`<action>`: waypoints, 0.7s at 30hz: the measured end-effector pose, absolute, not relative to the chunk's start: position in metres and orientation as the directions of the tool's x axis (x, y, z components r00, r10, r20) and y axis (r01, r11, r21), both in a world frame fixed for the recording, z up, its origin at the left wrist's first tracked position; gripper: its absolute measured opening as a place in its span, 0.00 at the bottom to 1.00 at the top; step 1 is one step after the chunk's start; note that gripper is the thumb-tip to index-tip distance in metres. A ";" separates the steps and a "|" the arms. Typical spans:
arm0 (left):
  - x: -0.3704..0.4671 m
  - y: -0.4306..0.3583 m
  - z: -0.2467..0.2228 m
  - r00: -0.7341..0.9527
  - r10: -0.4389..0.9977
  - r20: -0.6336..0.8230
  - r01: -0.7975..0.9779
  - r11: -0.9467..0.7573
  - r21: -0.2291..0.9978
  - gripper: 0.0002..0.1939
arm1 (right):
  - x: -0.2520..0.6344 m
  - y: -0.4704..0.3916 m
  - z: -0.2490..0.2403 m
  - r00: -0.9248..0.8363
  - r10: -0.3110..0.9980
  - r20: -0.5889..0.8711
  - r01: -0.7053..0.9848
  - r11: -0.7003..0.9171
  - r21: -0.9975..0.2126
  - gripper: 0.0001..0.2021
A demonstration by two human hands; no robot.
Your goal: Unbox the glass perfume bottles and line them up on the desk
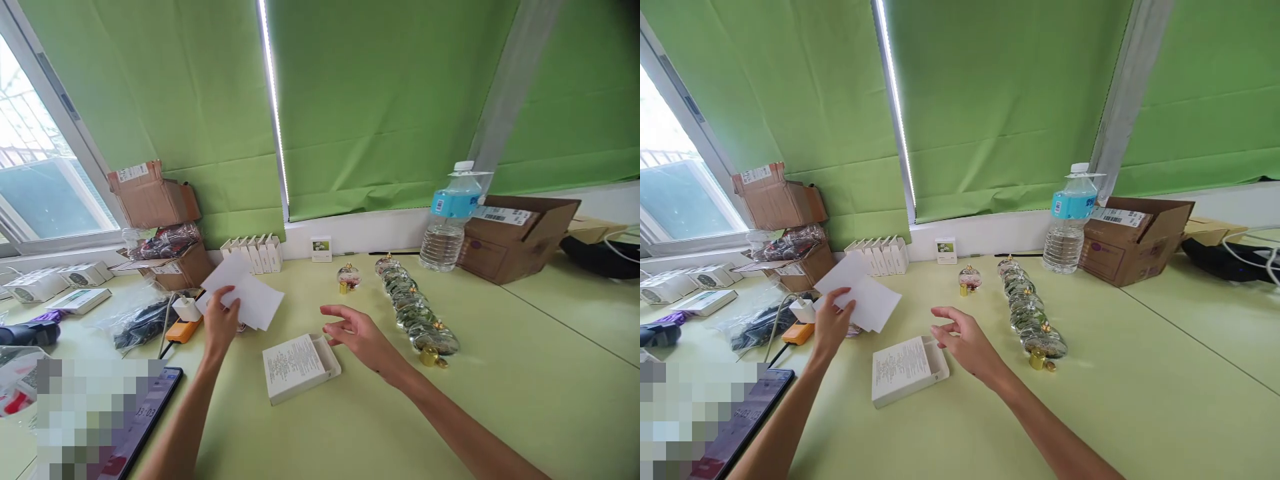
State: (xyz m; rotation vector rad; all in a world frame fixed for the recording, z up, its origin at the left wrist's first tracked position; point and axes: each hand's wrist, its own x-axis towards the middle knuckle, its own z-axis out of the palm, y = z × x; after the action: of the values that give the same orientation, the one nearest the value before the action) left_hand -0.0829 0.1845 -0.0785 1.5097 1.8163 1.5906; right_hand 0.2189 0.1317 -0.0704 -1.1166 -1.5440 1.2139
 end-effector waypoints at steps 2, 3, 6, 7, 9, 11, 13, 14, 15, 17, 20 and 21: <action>-0.100 0.187 -0.077 -0.468 0.770 0.433 0.567 -0.113 0.816 0.25 | 0.220 0.130 -0.069 -0.239 0.968 0.069 0.200 0.119 -0.973 0.19; -0.107 0.187 -0.077 -0.491 0.745 0.453 0.598 -0.090 0.797 0.25 | 0.221 0.130 -0.068 -0.243 0.968 0.063 0.223 0.119 -0.968 0.19; -0.118 0.186 -0.077 -0.519 0.692 0.502 0.675 -0.028 0.737 0.24 | 0.222 0.127 -0.065 -0.268 0.961 0.071 0.253 0.142 -0.957 0.18; -0.120 0.186 -0.077 -0.518 0.685 0.513 0.696 -0.011 0.718 0.24 | 0.223 0.127 -0.065 -0.276 0.958 0.073 0.259 0.148 -0.955 0.18; -0.122 0.186 -0.078 -0.508 0.679 0.530 0.732 0.016 0.681 0.23 | 0.223 0.126 -0.065 -0.284 0.956 0.073 0.273 0.153 -0.950 0.17; -0.123 0.187 -0.080 -0.491 0.675 0.551 0.767 0.034 0.641 0.24 | 0.222 0.126 -0.065 -0.280 0.957 0.078 0.291 0.162 -0.943 0.16; -0.124 0.188 -0.081 -0.461 0.672 0.579 0.805 0.043 0.591 0.24 | 0.222 0.126 -0.066 -0.278 0.956 0.089 0.308 0.176 -0.935 0.16; -0.125 0.188 -0.082 -0.439 0.676 0.592 0.826 0.043 0.563 0.24 | 0.221 0.126 -0.066 -0.280 0.955 0.095 0.313 0.184 -0.932 0.16; -0.125 0.189 -0.083 -0.408 0.687 0.601 0.846 0.037 0.532 0.23 | 0.221 0.127 -0.067 -0.283 0.954 0.099 0.317 0.191 -0.929 0.16; -0.126 0.190 -0.087 -0.335 0.722 0.606 0.883 0.016 0.469 0.21 | 0.221 0.128 -0.068 -0.290 0.952 0.102 0.323 0.198 -0.925 0.16; -0.128 0.192 -0.094 -0.237 0.766 0.597 0.923 -0.015 0.385 0.20 | 0.222 0.129 -0.069 -0.299 0.949 0.096 0.331 0.198 -0.923 0.16; -0.128 0.192 -0.096 -0.213 0.774 0.597 0.932 -0.023 0.361 0.20 | 0.222 0.129 -0.069 -0.302 0.949 0.094 0.333 0.197 -0.922 0.16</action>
State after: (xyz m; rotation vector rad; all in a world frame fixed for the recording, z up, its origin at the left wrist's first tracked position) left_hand -0.1284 0.1924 -0.0961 2.0895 2.3352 1.2184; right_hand 0.2223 0.1288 -0.0692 -1.2063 -1.7641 1.1004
